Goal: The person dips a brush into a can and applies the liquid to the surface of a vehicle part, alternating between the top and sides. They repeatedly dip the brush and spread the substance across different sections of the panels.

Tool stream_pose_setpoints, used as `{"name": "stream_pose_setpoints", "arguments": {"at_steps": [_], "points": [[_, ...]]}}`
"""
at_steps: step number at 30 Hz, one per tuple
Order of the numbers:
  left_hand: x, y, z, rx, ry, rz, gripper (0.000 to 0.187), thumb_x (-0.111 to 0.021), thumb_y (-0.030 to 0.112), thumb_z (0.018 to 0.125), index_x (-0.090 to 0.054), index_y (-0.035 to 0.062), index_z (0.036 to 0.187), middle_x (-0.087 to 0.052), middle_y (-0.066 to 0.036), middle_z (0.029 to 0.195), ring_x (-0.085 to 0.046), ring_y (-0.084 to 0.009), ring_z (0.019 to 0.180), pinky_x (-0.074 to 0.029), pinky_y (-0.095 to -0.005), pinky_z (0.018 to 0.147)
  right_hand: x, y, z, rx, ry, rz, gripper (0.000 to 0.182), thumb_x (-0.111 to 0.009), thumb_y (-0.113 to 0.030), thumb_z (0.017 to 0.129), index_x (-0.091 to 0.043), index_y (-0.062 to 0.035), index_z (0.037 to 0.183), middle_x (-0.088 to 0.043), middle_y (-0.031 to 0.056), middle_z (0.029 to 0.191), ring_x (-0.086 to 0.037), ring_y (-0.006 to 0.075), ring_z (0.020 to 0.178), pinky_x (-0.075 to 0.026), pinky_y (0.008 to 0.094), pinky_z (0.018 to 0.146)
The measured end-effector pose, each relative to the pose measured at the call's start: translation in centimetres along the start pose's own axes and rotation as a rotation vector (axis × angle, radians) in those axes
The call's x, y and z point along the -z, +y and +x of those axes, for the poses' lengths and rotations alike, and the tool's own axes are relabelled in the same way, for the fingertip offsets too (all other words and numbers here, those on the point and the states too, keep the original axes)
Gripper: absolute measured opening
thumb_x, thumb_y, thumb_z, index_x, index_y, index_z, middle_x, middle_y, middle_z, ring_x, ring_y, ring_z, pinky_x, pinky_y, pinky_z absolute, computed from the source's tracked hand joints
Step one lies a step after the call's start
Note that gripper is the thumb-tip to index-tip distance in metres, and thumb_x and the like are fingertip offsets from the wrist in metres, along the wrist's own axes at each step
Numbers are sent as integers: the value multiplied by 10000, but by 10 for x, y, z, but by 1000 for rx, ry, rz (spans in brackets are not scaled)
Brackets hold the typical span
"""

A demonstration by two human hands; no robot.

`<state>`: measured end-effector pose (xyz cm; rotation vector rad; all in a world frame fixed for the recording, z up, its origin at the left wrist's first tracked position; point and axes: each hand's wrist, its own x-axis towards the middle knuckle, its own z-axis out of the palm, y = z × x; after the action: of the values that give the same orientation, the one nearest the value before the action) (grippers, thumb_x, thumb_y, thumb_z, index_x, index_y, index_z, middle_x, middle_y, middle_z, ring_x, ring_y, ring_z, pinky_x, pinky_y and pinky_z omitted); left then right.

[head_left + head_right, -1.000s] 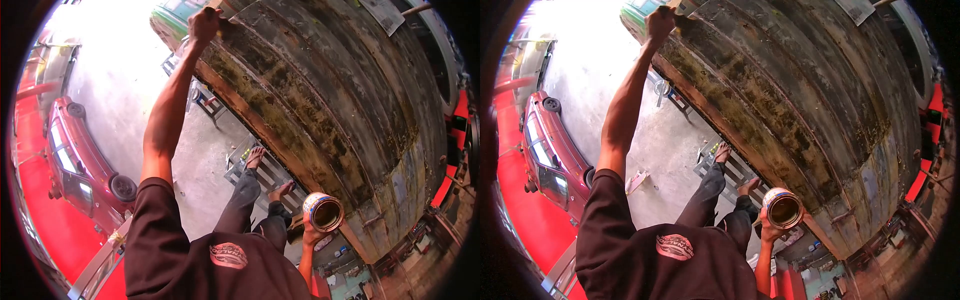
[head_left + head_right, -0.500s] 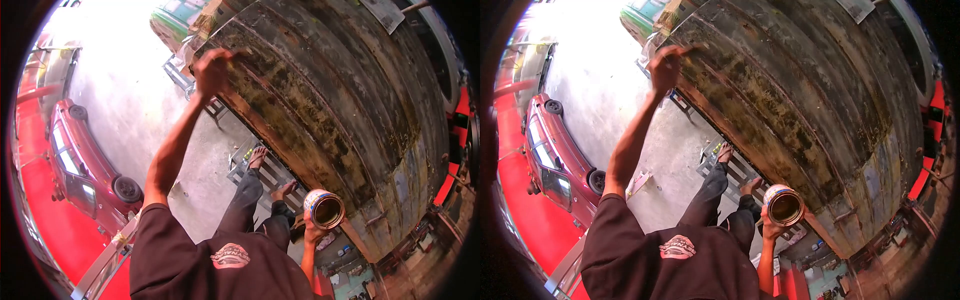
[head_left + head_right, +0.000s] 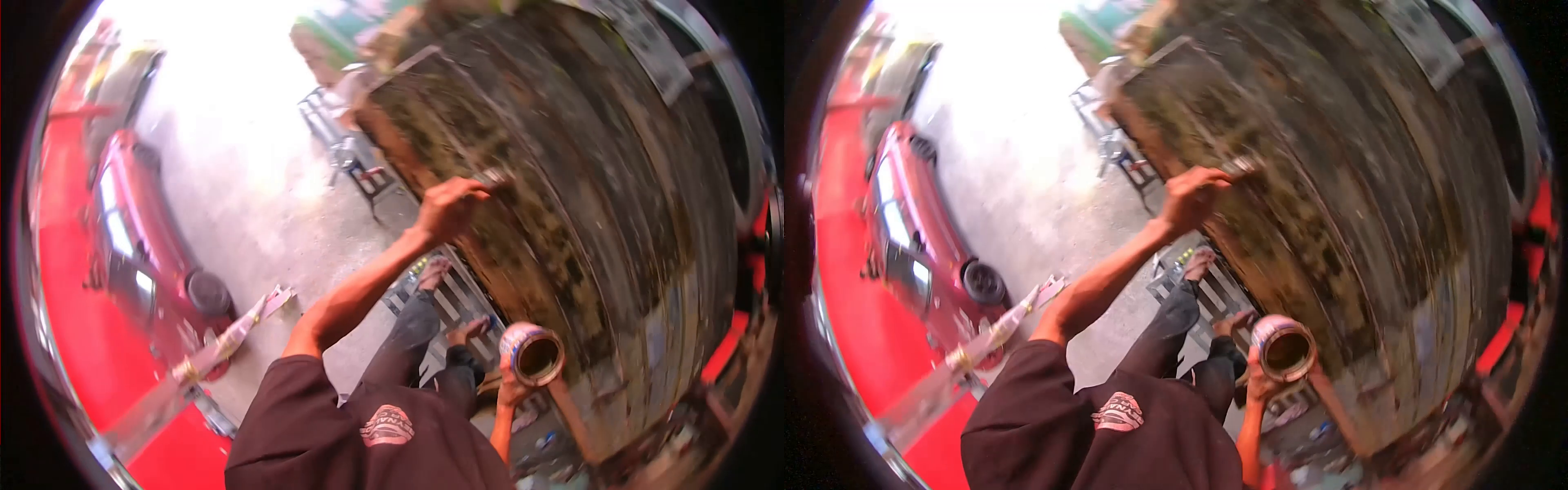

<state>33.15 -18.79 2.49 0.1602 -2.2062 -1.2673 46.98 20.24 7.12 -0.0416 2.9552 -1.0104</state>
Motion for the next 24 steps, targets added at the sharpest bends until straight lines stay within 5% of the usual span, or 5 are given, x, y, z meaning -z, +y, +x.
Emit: {"name": "stream_pose_setpoints", "arguments": {"at_steps": [4,6,11,17,24], "points": [[32,-28,35,332,250,-347,94,-712,89,967,-683,10,925,-742,-108,817,-713,-110,776,-554,-282,671,-10,-4,12,113,-30,40,797,-933,-217,696,-526,2,1345,-636,125,1262,-643,247,1052,-526,402,958],[65,-76,61,364,395,-59,84,-701,62,952,-667,11,895,-699,-115,739,-642,-132,615,-516,-302,598,-16,-10,18,161,-75,60,795,-933,-212,696,-526,1,1344,-635,124,1261,-643,246,1051,-528,402,956],[98,-103,105,-112,658,430,70,-730,60,847,-669,27,847,-709,-140,900,-701,-240,781,-552,-364,622,-19,-14,25,195,-96,69,789,-932,-198,695,-524,-1,1342,-633,121,1257,-643,242,1047,-531,400,953],[34,-49,40,-242,220,768,173,-690,96,776,-682,44,941,-658,-97,1027,-651,-239,992,-568,-336,905,-18,-16,25,231,-116,92,783,-930,-182,695,-522,-4,1339,-631,117,1253,-643,238,1043,-535,397,948],[-105,38,-74,-166,-50,324,227,-723,279,879,-592,122,975,-599,-73,959,-625,-268,984,-586,-391,723,2,5,20,240,-110,123,776,-929,-163,695,-519,-7,1336,-628,113,1249,-643,233,1039,-540,395,943]]}}
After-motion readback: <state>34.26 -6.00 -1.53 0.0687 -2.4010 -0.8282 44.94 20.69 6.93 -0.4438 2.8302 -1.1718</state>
